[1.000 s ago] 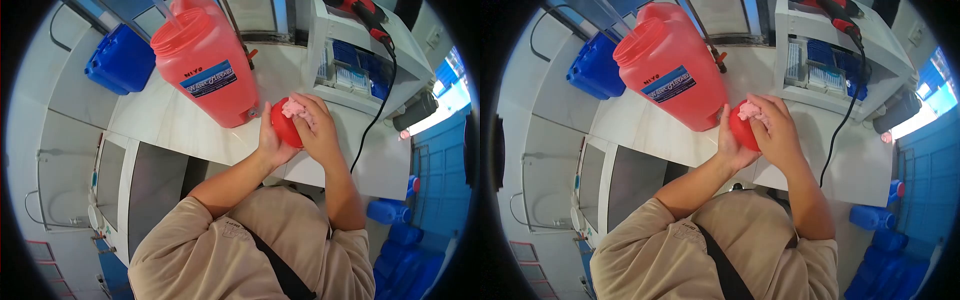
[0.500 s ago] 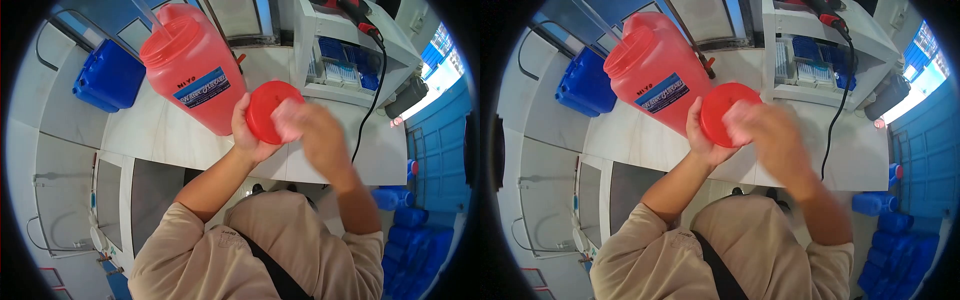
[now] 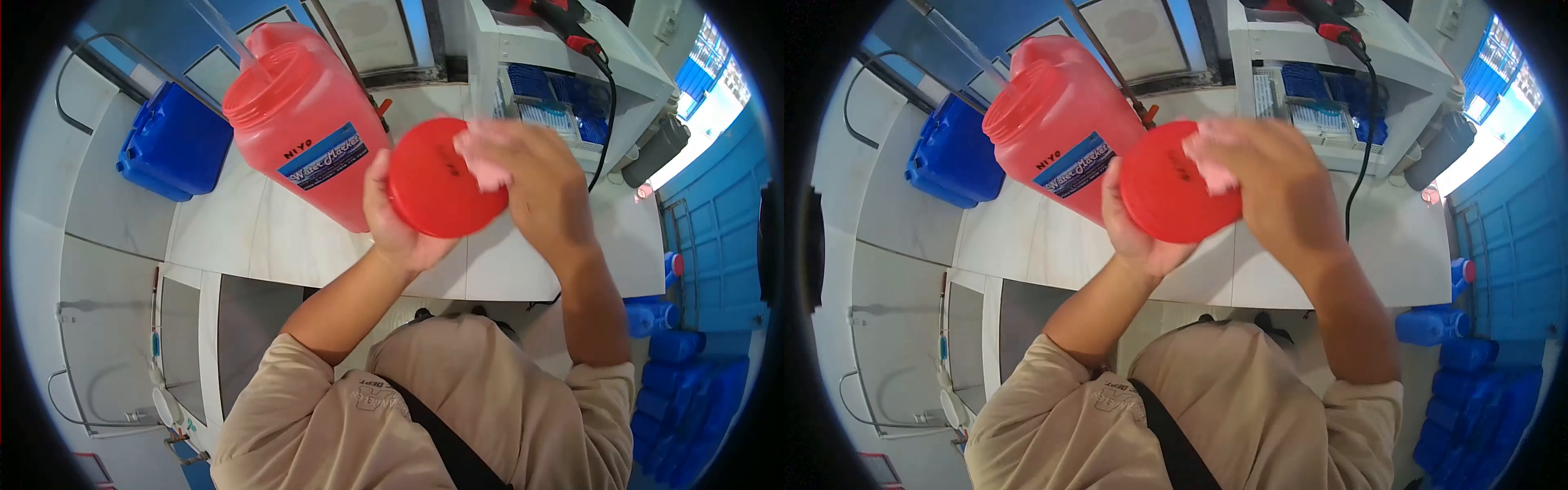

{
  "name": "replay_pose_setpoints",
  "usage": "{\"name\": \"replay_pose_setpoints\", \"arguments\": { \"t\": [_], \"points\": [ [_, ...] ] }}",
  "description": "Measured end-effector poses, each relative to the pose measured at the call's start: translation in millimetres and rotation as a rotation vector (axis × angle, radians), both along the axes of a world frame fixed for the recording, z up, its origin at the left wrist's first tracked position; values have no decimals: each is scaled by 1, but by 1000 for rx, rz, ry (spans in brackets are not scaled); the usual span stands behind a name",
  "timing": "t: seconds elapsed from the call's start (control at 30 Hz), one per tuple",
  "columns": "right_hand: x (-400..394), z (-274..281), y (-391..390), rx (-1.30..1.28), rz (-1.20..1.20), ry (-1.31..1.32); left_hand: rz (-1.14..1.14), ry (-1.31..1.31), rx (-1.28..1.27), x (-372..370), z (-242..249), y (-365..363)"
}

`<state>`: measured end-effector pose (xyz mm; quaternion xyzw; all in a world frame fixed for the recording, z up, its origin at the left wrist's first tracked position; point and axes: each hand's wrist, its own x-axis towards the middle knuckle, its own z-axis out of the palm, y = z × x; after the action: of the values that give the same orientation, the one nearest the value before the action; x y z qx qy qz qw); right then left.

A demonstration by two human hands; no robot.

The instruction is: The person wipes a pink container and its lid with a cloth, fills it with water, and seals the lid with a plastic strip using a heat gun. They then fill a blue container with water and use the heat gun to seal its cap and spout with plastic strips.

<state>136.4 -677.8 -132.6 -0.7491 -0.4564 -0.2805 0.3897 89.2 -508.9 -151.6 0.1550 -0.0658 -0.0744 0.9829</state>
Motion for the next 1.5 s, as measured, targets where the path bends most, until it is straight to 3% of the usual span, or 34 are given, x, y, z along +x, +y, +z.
{"name": "replay_pose_setpoints", "arguments": {
  "t": [0.07,0.17,0.23,0.3,0.33,0.37,0.4,0.43,0.57,0.6,0.63,0.7,0.77,0.83,0.9,0.97,1.1,1.13,1.17,1.23,1.27,1.3,1.37,1.4,1.43,1.5],
  "points": [
    [-17,0,11,100,191,50,-8,-63,55,7,-4,8],
    [-24,1,20,111,122,-144,-17,-2,88,5,-2,-9],
    [-8,5,8,65,82,-136,44,45,-92,9,3,-11],
    [-9,-11,-4,98,-40,18,41,13,36,8,11,0],
    [-30,-16,10,447,286,652,10,-5,72,8,4,3],
    [-31,-8,14,447,285,652,-26,-15,107,7,-3,4],
    [-33,7,13,201,241,319,-178,-53,30,5,-8,0],
    [-33,16,11,-45,191,-12,-185,-44,28,5,-8,-7],
    [-4,5,-13,130,-71,80,-2,-43,40,7,9,-8],
    [-25,-2,-4,472,336,724,40,-54,97,9,9,-6],
    [-36,1,2,467,343,720,82,-66,152,10,7,-5],
    [-52,10,7,14,64,-52,68,-57,296,7,-7,-9],
    [-34,19,6,60,46,-93,-126,-314,165,2,-19,-17],
    [-8,30,-7,108,-89,108,-238,-403,716,7,-10,2],
    [0,32,-17,115,-33,196,-140,-522,1218,10,8,8],
    [-11,37,-18,-160,143,-70,-65,-590,1290,17,9,12],
    [5,55,-27,-386,262,-15,209,-843,1569,21,5,16],
    [15,65,-31,-371,49,-69,208,-844,1568,19,6,14],
    [11,58,-28,-372,48,-70,133,-788,1443,15,9,11],
    [-5,32,-14,-91,358,92,72,-735,1316,16,11,9],
    [-26,23,1,-139,399,-118,61,-708,1246,16,11,9],
    [-19,29,-3,-136,400,-116,43,-685,1179,16,11,9],
    [9,50,-15,-181,175,-163,1,-639,1045,17,10,10],
    [18,53,-15,-60,36,-113,-12,-618,976,17,11,10],
    [15,53,-10,-60,36,-113,-12,-617,976,14,10,5],
    [6,48,11,163,45,9,28,-327,415,9,8,-15]
  ]
}}
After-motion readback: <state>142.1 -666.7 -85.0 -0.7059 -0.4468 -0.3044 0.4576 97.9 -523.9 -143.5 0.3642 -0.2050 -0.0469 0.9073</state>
